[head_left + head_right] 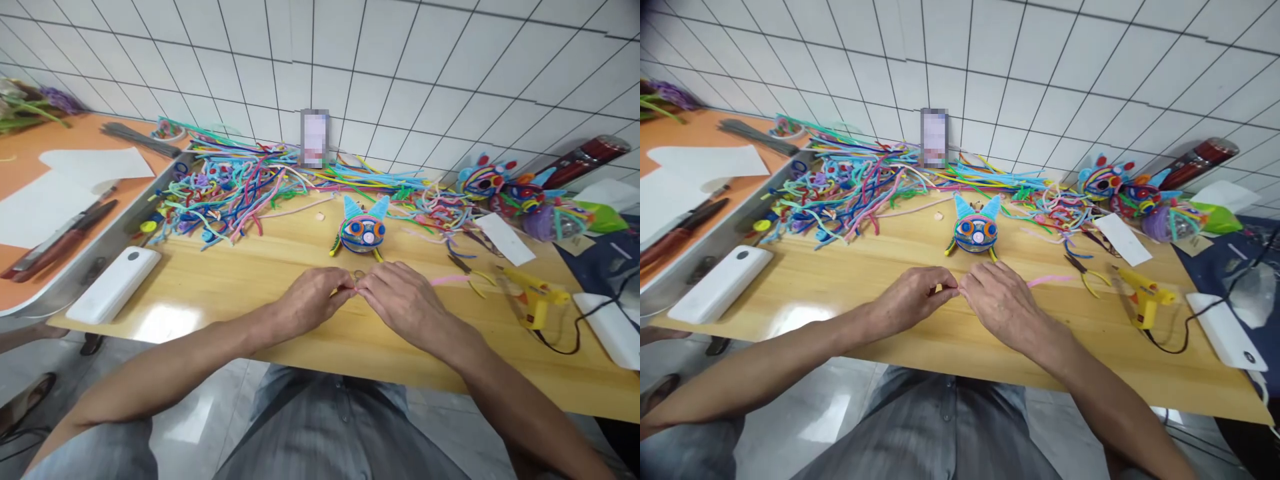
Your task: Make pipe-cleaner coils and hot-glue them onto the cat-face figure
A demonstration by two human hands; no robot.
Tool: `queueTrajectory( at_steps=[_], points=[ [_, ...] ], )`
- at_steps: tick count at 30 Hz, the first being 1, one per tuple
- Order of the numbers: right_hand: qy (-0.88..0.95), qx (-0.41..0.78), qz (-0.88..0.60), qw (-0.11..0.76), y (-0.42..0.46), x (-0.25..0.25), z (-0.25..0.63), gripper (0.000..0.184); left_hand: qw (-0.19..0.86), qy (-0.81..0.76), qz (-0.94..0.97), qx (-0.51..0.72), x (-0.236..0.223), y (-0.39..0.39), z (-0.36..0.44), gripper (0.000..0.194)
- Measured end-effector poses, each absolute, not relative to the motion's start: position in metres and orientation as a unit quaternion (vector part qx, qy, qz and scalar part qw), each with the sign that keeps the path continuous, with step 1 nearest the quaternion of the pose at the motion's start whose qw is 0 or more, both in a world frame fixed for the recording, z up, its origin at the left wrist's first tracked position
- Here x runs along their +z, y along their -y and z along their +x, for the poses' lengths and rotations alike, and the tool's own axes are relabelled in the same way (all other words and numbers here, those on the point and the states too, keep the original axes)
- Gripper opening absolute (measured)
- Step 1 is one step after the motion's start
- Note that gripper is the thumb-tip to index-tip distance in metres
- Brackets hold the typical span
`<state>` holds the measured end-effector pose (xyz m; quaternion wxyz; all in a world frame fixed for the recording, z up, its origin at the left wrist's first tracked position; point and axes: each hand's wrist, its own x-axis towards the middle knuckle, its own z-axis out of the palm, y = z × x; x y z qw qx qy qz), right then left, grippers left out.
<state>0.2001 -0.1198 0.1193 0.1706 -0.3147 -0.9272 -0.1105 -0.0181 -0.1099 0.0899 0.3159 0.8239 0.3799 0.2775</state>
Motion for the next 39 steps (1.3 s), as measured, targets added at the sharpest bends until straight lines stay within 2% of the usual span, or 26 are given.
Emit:
queueTrajectory(
  at_steps=[5,11,16,19,24,27,29,31,34,37,39],
  points=[
    [0.929,-0.059,-0.318,0.18,0.117,0.117,0.203,0.022,0.347,-0.364,0.818,0.279,0.086,0.109,-0.02,0.015],
    [0.888,0.097,-0.354,0.276,0.118,0.11,0.205,0.013,0.536,-0.373,0.678,0.337,0.083,0.116,-0.02,0.023],
    [0.826,0.181,-0.4,0.354,0.128,0.1,0.194,0.016,0.681,-0.375,0.502,0.379,0.073,0.124,-0.011,0.043],
    [0.809,0.187,-0.426,0.359,0.129,0.094,0.191,0.018,0.653,-0.392,0.519,0.388,0.067,0.124,-0.01,0.042],
    [0.854,0.126,-0.413,0.291,0.124,0.09,0.197,0.019,0.404,-0.384,0.762,0.331,0.069,0.114,-0.019,0.015],
    [0.879,0.067,-0.396,0.259,0.12,0.094,0.199,0.022,0.296,-0.362,0.85,0.244,0.075,0.107,-0.021,0.02],
    [0.881,0.06,-0.397,0.252,0.118,0.098,0.199,0.022,0.261,-0.359,0.872,0.205,0.077,0.104,-0.02,0.025],
    [0.868,0.092,-0.409,0.264,0.117,0.101,0.2,0.02,0.265,-0.358,0.868,0.219,0.076,0.103,-0.017,0.025],
    [0.823,0.172,-0.443,0.31,0.117,0.099,0.199,0.016,0.324,-0.353,0.814,0.328,0.071,0.103,-0.013,0.021],
    [0.755,0.262,-0.48,0.362,0.119,0.09,0.193,0.017,0.418,-0.359,0.714,0.431,0.064,0.106,-0.007,0.023],
    [0.705,0.33,-0.494,0.388,0.119,0.083,0.189,0.022,0.512,-0.372,0.625,0.457,0.061,0.108,-0.004,0.031]
  ],
)
